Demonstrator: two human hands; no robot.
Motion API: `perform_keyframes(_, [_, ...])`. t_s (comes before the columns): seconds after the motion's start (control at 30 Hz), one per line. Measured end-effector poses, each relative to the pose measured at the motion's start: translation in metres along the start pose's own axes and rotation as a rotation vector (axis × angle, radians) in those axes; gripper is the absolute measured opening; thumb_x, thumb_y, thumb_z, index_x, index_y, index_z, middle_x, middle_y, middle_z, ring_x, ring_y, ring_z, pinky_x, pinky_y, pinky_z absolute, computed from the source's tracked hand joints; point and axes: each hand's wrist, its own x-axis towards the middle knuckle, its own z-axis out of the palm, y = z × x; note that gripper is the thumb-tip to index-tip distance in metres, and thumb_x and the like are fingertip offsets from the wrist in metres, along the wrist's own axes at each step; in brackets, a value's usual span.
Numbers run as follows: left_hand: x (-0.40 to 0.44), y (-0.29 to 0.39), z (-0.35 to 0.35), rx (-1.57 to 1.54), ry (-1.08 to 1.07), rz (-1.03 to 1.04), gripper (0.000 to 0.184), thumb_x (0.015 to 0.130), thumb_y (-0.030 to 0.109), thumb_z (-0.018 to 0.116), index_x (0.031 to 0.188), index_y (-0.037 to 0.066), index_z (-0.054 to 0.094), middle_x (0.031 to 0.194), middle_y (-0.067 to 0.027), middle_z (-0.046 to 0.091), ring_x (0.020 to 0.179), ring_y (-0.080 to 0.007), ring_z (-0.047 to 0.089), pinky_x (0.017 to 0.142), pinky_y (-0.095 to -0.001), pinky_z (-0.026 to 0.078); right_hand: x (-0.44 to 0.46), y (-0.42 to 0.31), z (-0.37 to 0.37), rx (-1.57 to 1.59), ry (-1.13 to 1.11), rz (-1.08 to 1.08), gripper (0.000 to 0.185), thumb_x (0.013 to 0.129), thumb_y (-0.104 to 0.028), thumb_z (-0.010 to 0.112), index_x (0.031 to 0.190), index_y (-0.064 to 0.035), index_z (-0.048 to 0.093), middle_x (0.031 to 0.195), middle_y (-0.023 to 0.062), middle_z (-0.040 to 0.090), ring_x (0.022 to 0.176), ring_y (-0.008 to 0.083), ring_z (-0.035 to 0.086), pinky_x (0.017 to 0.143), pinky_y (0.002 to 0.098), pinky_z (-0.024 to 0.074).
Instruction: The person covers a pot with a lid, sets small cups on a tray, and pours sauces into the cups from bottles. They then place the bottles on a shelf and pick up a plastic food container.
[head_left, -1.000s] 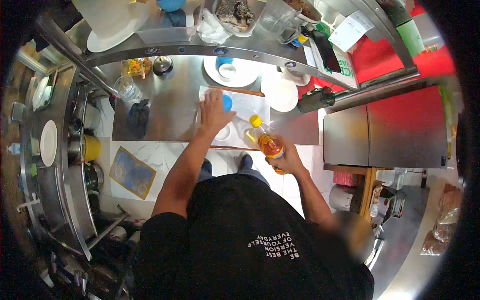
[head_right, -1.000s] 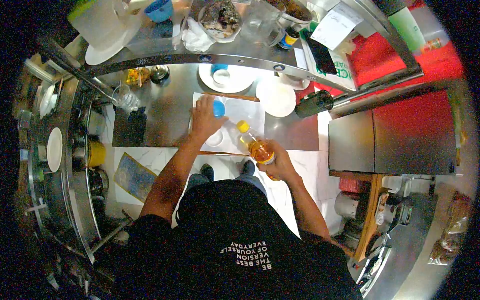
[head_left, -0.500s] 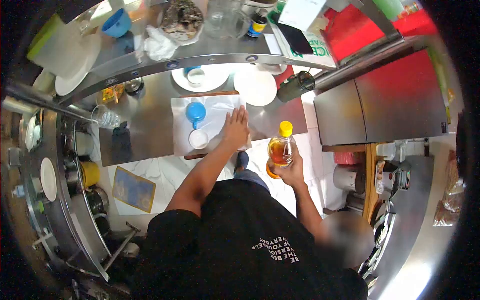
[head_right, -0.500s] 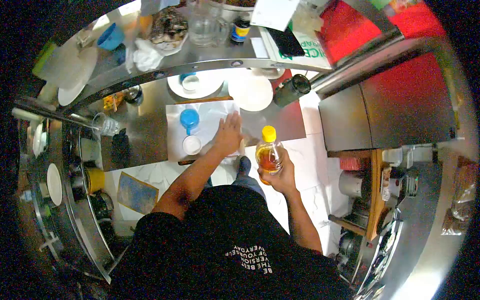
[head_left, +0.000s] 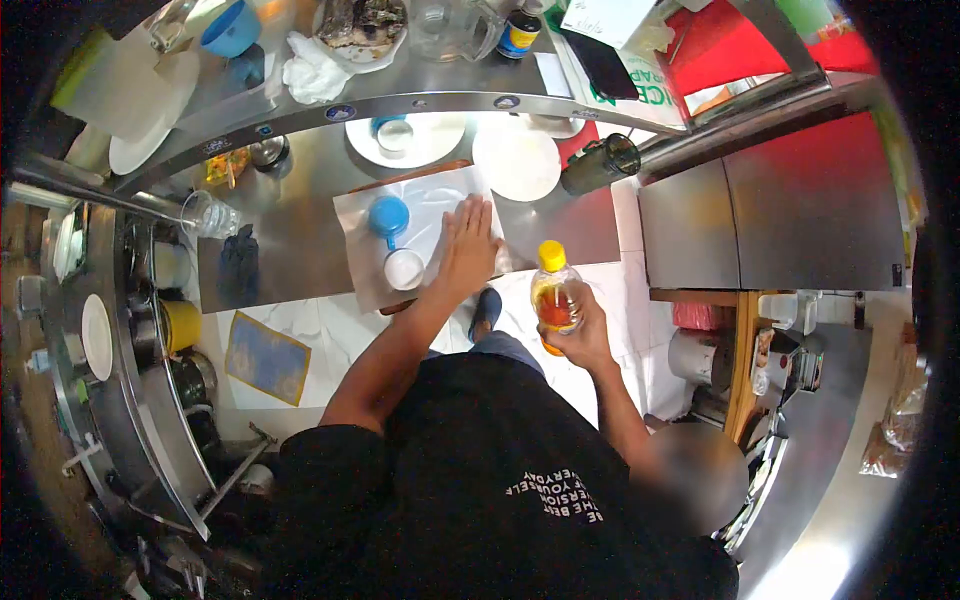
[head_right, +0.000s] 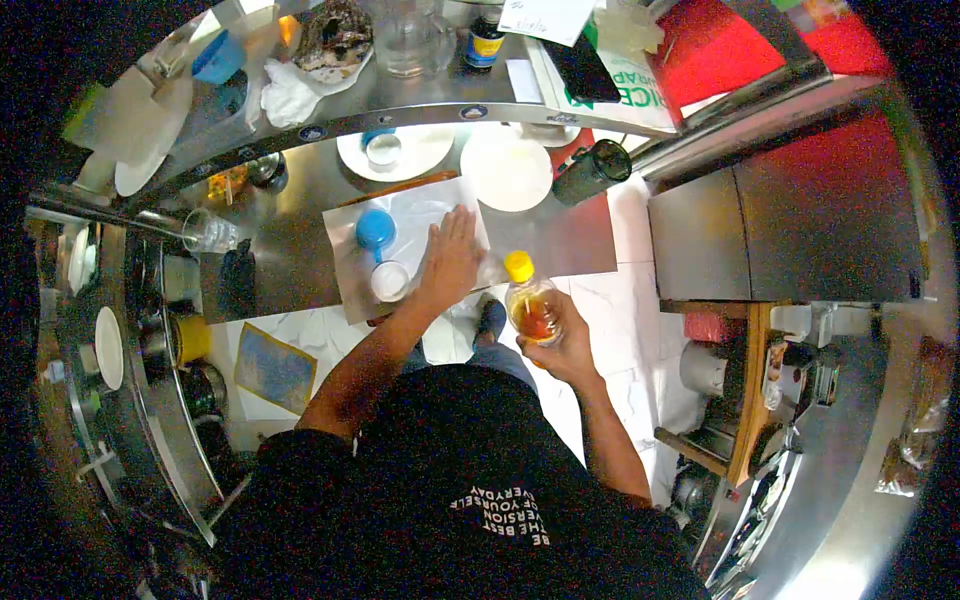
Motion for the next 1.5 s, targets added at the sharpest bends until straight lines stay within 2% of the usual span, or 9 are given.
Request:
perform_keyframes(0.07, [-0.022, -0.009, -0.023, -0.065, 0.121, 0.023, 0.058, 0.093, 0.022, 0.064, 0.142, -0.001, 0.046, 0.154, -0.021, 0.042, 0.143, -0.0384, 0.038, 0.117, -0.0561, 0.028, 0.007, 0.006, 0.006, 0.004, -0.046, -0.043, 0.067, 0.07, -0.014, 0.083, 0.128, -0.0015, 0.052, 0.116, 0.0115, 0.063, 0.108, 0.0203, 0.062, 0.097, 0.0352, 0.0504])
perform_keyframes(0.17, [-0.067, -0.018, -0.084, -0.219, 0.227, -0.236, 0.039, 0.084, 0.008, 0.068, 0.121, -0.001, 0.059, 0.133, -0.0234, 0.056, 0.126, -0.0405, 0.05, 0.106, -0.0538, 0.037, 0.017, -0.002, 0.018, -0.003, -0.083, -0.111, 0.065, 0.068, -0.009, 0.084, 0.125, -0.0016, 0.054, 0.109, 0.0089, 0.064, 0.102, 0.0182, 0.062, 0.095, 0.0339, 0.0504])
perform_keyframes(0.2, [-0.081, -0.032, -0.081, -0.101, 0.393, -0.215, 0.046, 0.079, 0.011, 0.074, 0.12, 0.002, 0.056, 0.126, -0.021, 0.058, 0.118, -0.0393, 0.053, 0.1, -0.0522, 0.039, 0.02, -0.001, 0.022, -0.016, -0.084, -0.119, 0.066, 0.069, -0.01, 0.084, 0.126, -0.0022, 0.053, 0.111, 0.0097, 0.064, 0.103, 0.0192, 0.063, 0.095, 0.0347, 0.051])
perform_keyframes(0.27, [-0.104, -0.046, -0.089, -0.09, 0.405, -0.373, 0.06, 0.076, 0.018, 0.08, 0.127, 0.002, 0.052, 0.129, -0.0207, 0.056, 0.122, -0.0404, 0.051, 0.102, -0.0526, 0.038, 0.023, 0.004, 0.029, -0.045, -0.098, -0.132, 0.067, 0.069, -0.012, 0.084, 0.129, -0.0035, 0.053, 0.114, 0.0114, 0.065, 0.105, 0.0212, 0.065, 0.095, 0.0363, 0.0522])
perform_keyframes(0.37, [-0.125, -0.06, -0.086, -0.058, 0.311, -0.409, 0.073, 0.073, 0.025, 0.084, 0.132, 0.003, 0.048, 0.134, -0.0198, 0.052, 0.126, -0.0403, 0.047, 0.103, -0.0524, 0.037, 0.026, -0.004, 0.038, -0.086, -0.134, -0.092, 0.069, 0.068, -0.012, 0.084, 0.129, -0.0031, 0.053, 0.113, 0.0119, 0.066, 0.104, 0.0221, 0.066, 0.094, 0.037, 0.0532])
perform_keyframes(0.47, [-0.124, -0.065, -0.088, -0.093, 0.29, -0.376, 0.076, 0.069, 0.028, 0.087, 0.13, 0.004, 0.05, 0.134, -0.0169, 0.05, 0.131, -0.0356, 0.043, 0.109, -0.0514, 0.03, 0.029, -0.009, 0.048, -0.004, -0.16, -0.108, 0.069, 0.069, -0.011, 0.084, 0.129, -0.0033, 0.052, 0.113, 0.0126, 0.066, 0.104, 0.0225, 0.066, 0.093, 0.0373, 0.0539])
perform_keyframes(0.87, [-0.114, -0.07, -0.086, -0.007, 0.221, -0.324, 0.078, 0.067, 0.034, 0.089, 0.128, 0.003, 0.052, 0.126, -0.0134, 0.053, 0.127, -0.0331, 0.043, 0.113, -0.0663, 0.019, 0.024, 0.001, 0.08, 0.03, -0.131, -0.081, 0.074, 0.071, -0.011, 0.085, 0.133, -0.0015, 0.048, 0.116, 0.0129, 0.064, 0.107, 0.0213, 0.064, 0.095, 0.0366, 0.0533])
perform_keyframes(1.27, [-0.117, -0.081, -0.083, -0.051, 0.159, -0.303, 0.085, 0.067, 0.035, 0.089, 0.135, 0.005, 0.049, 0.131, -0.0174, 0.052, 0.132, -0.0352, 0.04, 0.115, -0.0635, 0.018, -0.004, -0.009, 0.073, 0.031, 0.18, -0.052, 0.08, 0.07, -0.019, 0.087, 0.137, 0.0011, 0.047, 0.12, 0.0143, 0.063, 0.11, 0.0233, 0.064, 0.098, 0.0371, 0.052])
perform_keyframes(1.5, [-0.12, -0.071, -0.109, -0.084, 0.317, -0.196, 0.071, 0.071, 0.028, 0.086, 0.128, 0.004, 0.052, 0.131, -0.0167, 0.053, 0.13, -0.0349, 0.044, 0.112, -0.0597, 0.026, 0.035, 0.029, 0.042, 0.252, 0.585, -0.274, 0.073, 0.075, -0.014, 0.085, 0.136, -0.0019, 0.046, 0.12, 0.0105, 0.06, 0.109, 0.0223, 0.062, 0.1, 0.0383, 0.0498])
